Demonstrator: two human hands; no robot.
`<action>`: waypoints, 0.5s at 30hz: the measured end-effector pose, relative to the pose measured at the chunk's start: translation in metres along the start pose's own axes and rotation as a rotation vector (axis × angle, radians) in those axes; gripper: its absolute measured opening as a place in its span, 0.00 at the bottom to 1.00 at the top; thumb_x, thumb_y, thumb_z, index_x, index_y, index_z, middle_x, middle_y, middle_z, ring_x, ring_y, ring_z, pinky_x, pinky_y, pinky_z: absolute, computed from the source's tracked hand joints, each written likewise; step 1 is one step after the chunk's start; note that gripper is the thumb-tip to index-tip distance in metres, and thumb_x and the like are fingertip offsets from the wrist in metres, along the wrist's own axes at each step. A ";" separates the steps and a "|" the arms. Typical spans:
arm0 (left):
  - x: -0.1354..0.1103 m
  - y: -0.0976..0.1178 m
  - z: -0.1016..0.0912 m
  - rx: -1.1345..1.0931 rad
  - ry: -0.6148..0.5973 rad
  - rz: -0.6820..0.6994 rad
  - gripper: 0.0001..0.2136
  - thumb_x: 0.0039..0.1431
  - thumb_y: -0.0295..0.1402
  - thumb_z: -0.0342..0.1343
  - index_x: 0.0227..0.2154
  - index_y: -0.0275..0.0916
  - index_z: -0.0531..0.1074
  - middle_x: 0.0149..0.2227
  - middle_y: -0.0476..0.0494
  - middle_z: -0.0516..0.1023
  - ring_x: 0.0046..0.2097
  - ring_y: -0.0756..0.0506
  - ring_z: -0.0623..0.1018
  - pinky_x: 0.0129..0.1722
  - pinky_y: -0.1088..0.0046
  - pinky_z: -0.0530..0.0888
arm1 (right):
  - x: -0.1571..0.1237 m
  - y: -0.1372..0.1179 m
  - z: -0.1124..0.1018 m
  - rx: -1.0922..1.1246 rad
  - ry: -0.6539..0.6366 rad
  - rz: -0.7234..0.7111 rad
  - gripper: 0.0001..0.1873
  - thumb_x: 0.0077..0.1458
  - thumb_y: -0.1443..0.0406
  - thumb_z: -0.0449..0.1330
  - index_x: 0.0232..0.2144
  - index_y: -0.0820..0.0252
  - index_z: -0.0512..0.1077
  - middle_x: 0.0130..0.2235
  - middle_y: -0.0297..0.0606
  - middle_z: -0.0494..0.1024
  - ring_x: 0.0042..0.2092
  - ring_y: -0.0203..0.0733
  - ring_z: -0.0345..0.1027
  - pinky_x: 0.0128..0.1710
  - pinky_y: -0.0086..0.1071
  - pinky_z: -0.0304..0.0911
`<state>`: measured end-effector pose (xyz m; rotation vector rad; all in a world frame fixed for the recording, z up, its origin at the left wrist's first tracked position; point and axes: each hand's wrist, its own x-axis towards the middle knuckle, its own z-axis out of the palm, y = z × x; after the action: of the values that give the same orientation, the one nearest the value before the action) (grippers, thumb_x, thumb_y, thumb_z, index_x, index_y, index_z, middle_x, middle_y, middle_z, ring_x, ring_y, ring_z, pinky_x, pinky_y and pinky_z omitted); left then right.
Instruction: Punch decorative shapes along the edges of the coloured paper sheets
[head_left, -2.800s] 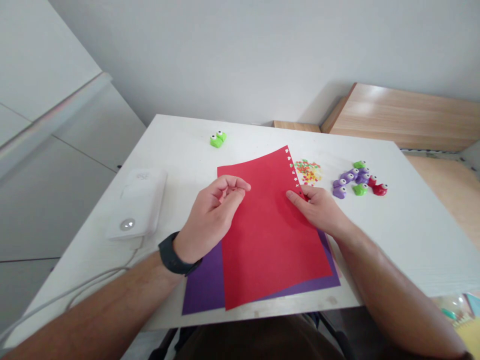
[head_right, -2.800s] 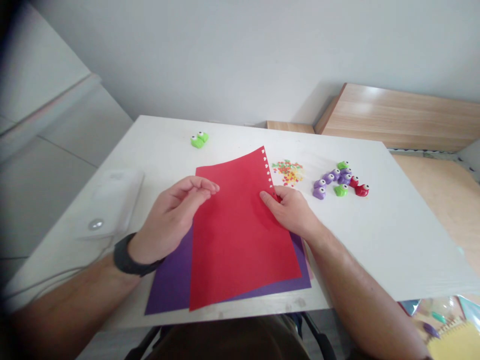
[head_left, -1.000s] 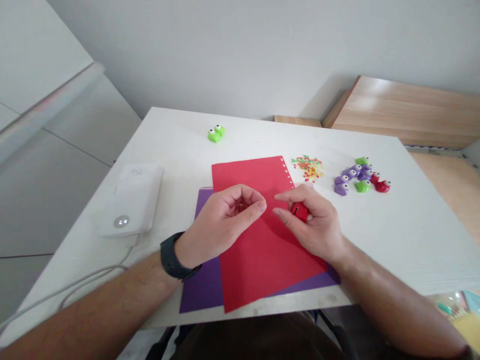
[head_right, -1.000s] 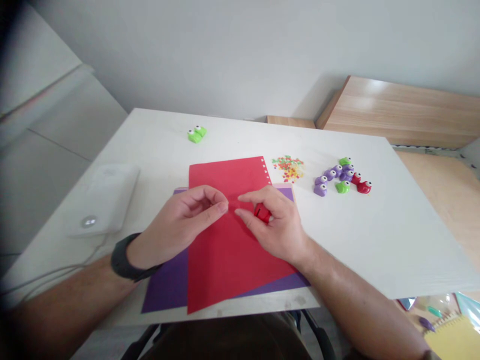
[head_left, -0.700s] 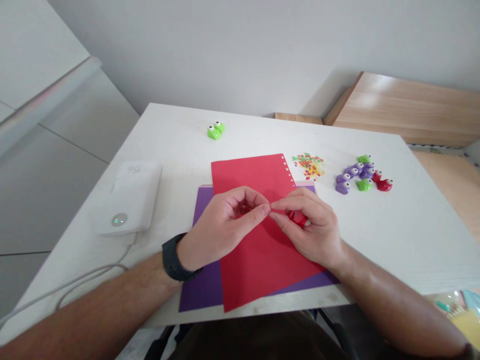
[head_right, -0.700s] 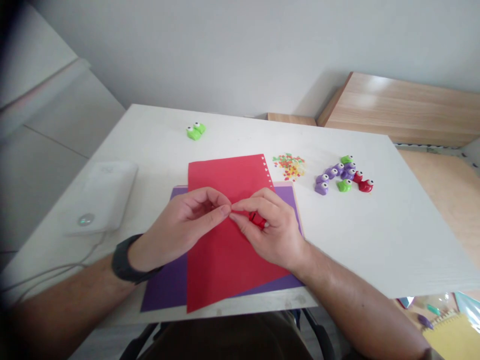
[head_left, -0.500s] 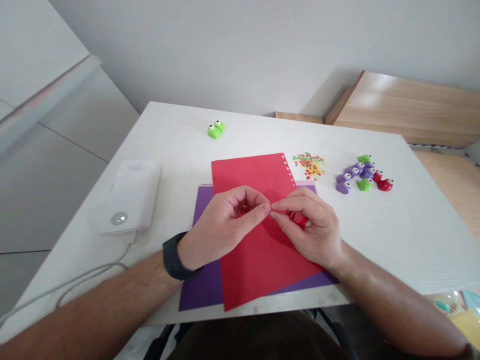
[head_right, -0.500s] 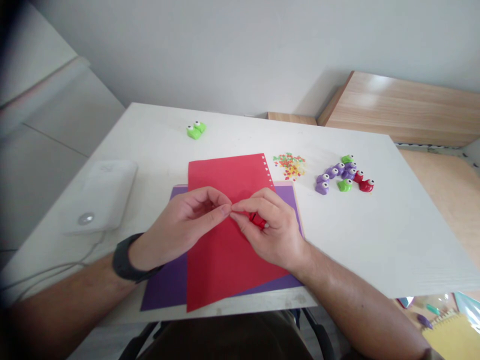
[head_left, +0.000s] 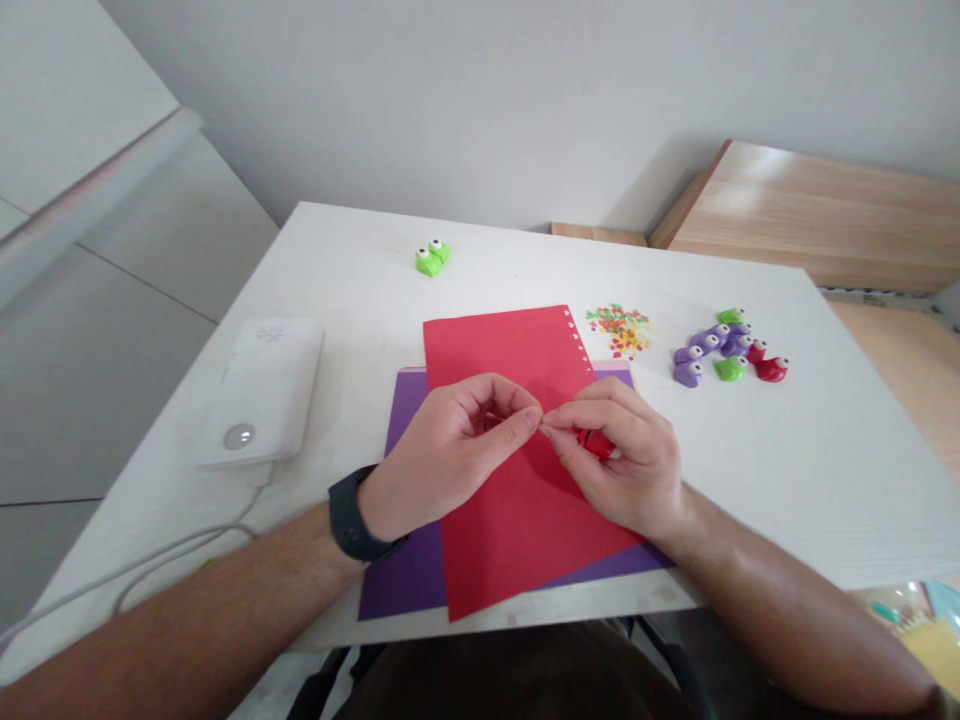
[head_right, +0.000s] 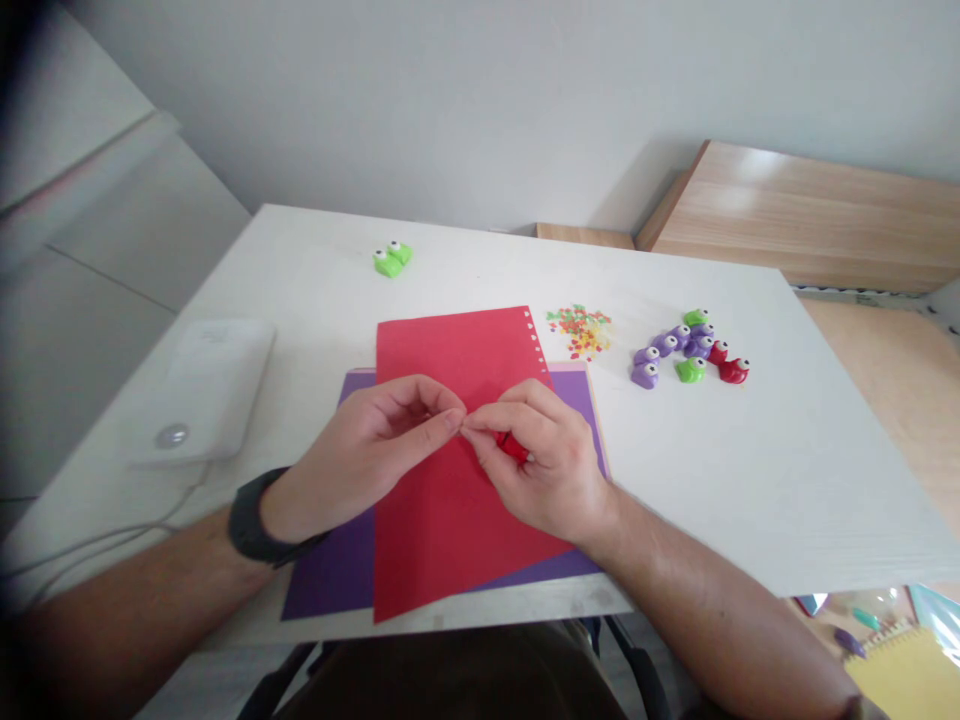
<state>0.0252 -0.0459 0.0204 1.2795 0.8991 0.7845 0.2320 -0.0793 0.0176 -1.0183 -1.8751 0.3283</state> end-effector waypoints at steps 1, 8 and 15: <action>0.000 0.000 0.000 0.001 0.000 0.000 0.10 0.68 0.39 0.66 0.38 0.38 0.78 0.37 0.45 0.80 0.38 0.47 0.76 0.38 0.70 0.73 | 0.000 0.000 0.000 -0.002 -0.004 -0.001 0.10 0.64 0.72 0.66 0.42 0.52 0.79 0.35 0.37 0.82 0.34 0.40 0.76 0.32 0.34 0.73; 0.000 0.000 0.001 0.000 0.005 -0.003 0.11 0.68 0.41 0.66 0.37 0.38 0.78 0.37 0.44 0.81 0.37 0.46 0.77 0.38 0.70 0.73 | -0.002 0.002 0.000 -0.004 -0.024 0.012 0.10 0.63 0.73 0.66 0.42 0.51 0.79 0.36 0.37 0.82 0.35 0.40 0.76 0.33 0.34 0.73; 0.000 -0.001 0.001 -0.004 0.006 -0.011 0.11 0.68 0.41 0.66 0.37 0.38 0.78 0.37 0.46 0.80 0.37 0.47 0.76 0.38 0.70 0.73 | -0.002 0.003 0.001 0.000 -0.050 0.007 0.11 0.63 0.74 0.66 0.42 0.52 0.76 0.35 0.36 0.81 0.35 0.40 0.76 0.34 0.34 0.72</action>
<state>0.0260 -0.0469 0.0194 1.2685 0.9080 0.7818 0.2325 -0.0787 0.0144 -1.0248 -1.9172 0.3610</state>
